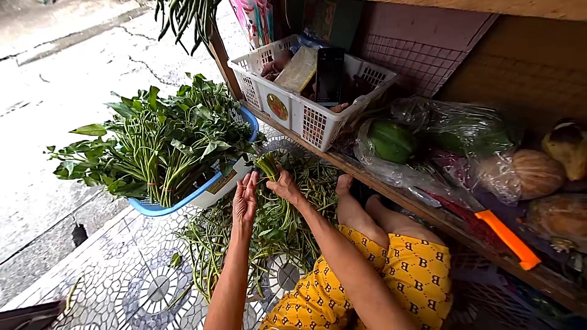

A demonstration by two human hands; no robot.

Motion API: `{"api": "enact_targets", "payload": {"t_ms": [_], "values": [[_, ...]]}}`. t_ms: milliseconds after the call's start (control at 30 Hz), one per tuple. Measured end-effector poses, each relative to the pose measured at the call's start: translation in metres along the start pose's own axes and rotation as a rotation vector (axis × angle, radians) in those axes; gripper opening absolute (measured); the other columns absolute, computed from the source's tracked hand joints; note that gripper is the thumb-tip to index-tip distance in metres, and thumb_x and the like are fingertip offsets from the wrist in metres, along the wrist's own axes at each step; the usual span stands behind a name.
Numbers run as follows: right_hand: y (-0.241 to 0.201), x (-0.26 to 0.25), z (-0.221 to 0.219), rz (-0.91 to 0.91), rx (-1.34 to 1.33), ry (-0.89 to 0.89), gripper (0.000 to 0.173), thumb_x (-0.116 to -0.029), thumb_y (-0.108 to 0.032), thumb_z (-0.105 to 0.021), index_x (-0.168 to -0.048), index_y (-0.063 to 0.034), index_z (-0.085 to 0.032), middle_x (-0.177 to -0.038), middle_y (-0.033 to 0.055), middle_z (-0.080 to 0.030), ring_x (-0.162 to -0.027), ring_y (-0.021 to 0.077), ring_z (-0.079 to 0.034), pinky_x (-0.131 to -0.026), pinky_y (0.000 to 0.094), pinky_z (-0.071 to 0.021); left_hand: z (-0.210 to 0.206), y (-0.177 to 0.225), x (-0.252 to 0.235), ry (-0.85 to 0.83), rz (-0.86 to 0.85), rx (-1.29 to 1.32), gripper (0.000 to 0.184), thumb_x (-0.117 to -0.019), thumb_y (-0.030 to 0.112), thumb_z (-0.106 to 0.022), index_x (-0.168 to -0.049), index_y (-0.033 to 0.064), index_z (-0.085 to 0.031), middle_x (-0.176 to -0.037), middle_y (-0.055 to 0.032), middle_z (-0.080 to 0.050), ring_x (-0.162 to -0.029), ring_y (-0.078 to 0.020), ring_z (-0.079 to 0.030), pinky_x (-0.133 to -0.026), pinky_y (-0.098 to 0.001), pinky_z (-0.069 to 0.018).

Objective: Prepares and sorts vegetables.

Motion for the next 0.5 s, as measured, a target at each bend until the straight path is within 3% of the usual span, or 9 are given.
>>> {"api": "enact_targets", "payload": {"t_ms": [67,100,167,200,233,267,400,500], "values": [[-0.001,0.001,0.003,0.017,0.064,-0.003,0.047,-0.0886,-0.011,-0.072,-0.131,0.0031,-0.056,-0.103,0.0224,-0.066,-0.088,0.0306,-0.067,-0.083,0.0481,-0.0553,-0.010,-0.003,-0.006,-0.149,0.010,-0.131,0.049,-0.1123,0.030,-0.034,-0.139,-0.0114,-0.037,-0.123,-0.0200,-0.067,-0.112,-0.0226,-0.069,-0.101,-0.0341,-0.0547],[-0.002,0.001,0.003,0.021,0.101,-0.013,0.048,-0.0889,-0.012,-0.073,-0.131,0.0033,-0.056,-0.107,0.0243,-0.067,-0.096,0.0338,-0.067,-0.087,0.0508,-0.0544,-0.012,-0.003,-0.011,-0.223,0.012,-0.198,0.054,-0.1076,0.031,-0.051,-0.139,-0.0116,-0.038,-0.123,-0.0198,-0.067,-0.110,-0.0220,-0.070,-0.100,-0.0342,-0.0557],[-0.002,0.003,0.001,0.032,0.167,-0.037,0.047,-0.0892,-0.014,-0.073,-0.129,0.0034,-0.057,-0.109,0.0255,-0.067,-0.103,0.0362,-0.066,-0.093,0.0531,-0.0518,-0.017,0.000,-0.020,-0.333,0.017,-0.345,0.067,-0.0875,0.037,-0.080,-0.128,-0.0036,-0.045,-0.112,-0.0123,-0.071,-0.100,-0.0182,-0.072,-0.092,-0.0331,-0.0594],[-0.002,0.003,-0.002,0.035,0.193,-0.056,0.048,-0.0894,-0.015,-0.073,-0.131,0.0031,-0.056,-0.112,0.0257,-0.067,-0.106,0.0366,-0.066,-0.095,0.0535,-0.0510,-0.020,0.005,-0.025,-0.382,0.028,-0.444,0.087,-0.0732,0.048,-0.090,-0.129,-0.0007,-0.044,-0.111,-0.0088,-0.071,-0.099,-0.0167,-0.072,-0.091,-0.0327,-0.0600],[0.000,0.002,-0.005,0.037,0.220,-0.087,0.051,-0.0900,-0.016,-0.072,-0.134,0.0026,-0.055,-0.115,0.0259,-0.067,-0.109,0.0368,-0.065,-0.097,0.0537,-0.0503,-0.023,0.011,-0.028,-0.419,0.034,-0.558,0.102,-0.0627,0.055,-0.094,-0.132,0.0001,-0.043,-0.112,-0.0074,-0.071,-0.099,-0.0161,-0.072,-0.091,-0.0330,-0.0600],[0.002,0.002,-0.009,0.041,0.252,-0.124,0.053,-0.0902,-0.016,-0.072,-0.137,0.0020,-0.054,-0.118,0.0262,-0.066,-0.112,0.0374,-0.065,-0.099,0.0545,-0.0495,-0.027,0.019,-0.033,-0.449,0.036,-0.688,0.110,-0.0588,0.058,-0.094,-0.136,-0.0004,-0.041,-0.115,-0.0072,-0.070,-0.101,-0.0157,-0.071,-0.092,-0.0334,-0.0596],[0.007,0.007,-0.031,0.043,0.464,-0.296,0.059,-0.0926,-0.018,-0.068,-0.146,-0.0056,-0.047,-0.118,0.0254,-0.067,-0.114,0.0411,-0.065,-0.099,0.0591,-0.0484,-0.045,0.039,-0.047,-0.603,0.089,-1.230,0.096,-0.0703,0.036,-0.085,-0.146,0.0006,-0.039,-0.133,-0.0123,-0.061,-0.117,-0.0183,-0.063,-0.099,-0.0361,-0.0541],[-0.001,0.018,-0.044,0.081,0.657,-0.391,0.056,-0.0978,-0.020,-0.063,-0.147,0.0002,-0.046,-0.121,0.0277,-0.066,-0.117,0.0429,-0.063,-0.103,0.0592,-0.0452,-0.064,0.038,-0.038,-0.746,0.149,-1.547,0.093,-0.0744,0.033,-0.086,-0.149,0.0006,-0.040,-0.138,-0.0164,-0.058,-0.117,-0.0224,-0.063,-0.096,-0.0393,-0.0552]]}}
Point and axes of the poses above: each hand's wrist, its own x-axis away from the middle knuckle, its own z-axis out of the back of the hand, y = z × x, the point moved 7 cm from there along -x, towards the middle knuckle
